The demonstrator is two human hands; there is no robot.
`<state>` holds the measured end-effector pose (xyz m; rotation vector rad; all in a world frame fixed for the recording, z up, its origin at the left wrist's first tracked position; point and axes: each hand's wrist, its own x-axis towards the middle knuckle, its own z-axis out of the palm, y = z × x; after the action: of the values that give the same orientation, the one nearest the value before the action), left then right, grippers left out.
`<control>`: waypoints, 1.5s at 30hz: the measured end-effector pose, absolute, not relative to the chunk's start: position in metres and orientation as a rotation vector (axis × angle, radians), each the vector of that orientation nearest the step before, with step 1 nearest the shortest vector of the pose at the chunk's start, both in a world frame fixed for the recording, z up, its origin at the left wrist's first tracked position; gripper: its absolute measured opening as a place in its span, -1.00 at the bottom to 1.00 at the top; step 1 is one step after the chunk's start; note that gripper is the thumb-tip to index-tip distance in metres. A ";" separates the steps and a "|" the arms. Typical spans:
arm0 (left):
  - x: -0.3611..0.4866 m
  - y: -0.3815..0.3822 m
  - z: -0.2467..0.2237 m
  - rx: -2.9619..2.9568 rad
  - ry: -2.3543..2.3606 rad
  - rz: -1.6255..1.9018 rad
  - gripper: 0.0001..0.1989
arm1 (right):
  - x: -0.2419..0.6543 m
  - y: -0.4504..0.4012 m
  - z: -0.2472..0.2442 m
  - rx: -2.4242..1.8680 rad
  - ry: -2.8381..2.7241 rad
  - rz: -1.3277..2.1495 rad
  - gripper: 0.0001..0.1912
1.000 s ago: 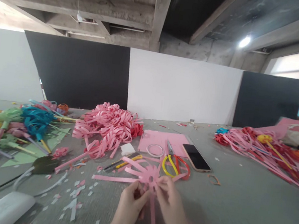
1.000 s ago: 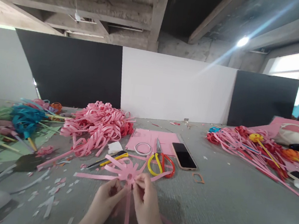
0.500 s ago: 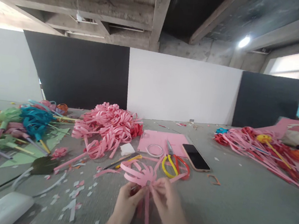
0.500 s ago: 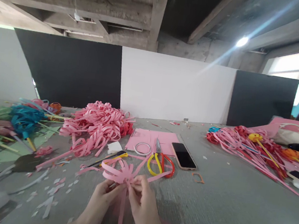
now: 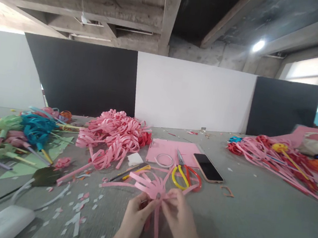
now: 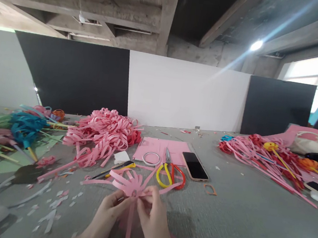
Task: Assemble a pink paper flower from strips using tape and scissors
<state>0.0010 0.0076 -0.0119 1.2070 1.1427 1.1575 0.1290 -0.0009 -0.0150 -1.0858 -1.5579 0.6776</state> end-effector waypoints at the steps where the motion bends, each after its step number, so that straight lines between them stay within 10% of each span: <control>1: 0.001 0.008 -0.012 1.209 1.139 1.153 -0.72 | 0.129 0.000 -0.016 -1.088 -1.555 0.667 -0.92; 45: 0.003 0.008 -0.006 1.215 1.164 1.157 -0.74 | 0.134 0.013 -0.021 -1.030 -1.176 0.881 -0.63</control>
<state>0.0027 0.0076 -0.0065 1.2148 1.1644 1.1569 0.1337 0.0132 -0.0206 -1.0301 -1.1764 0.8806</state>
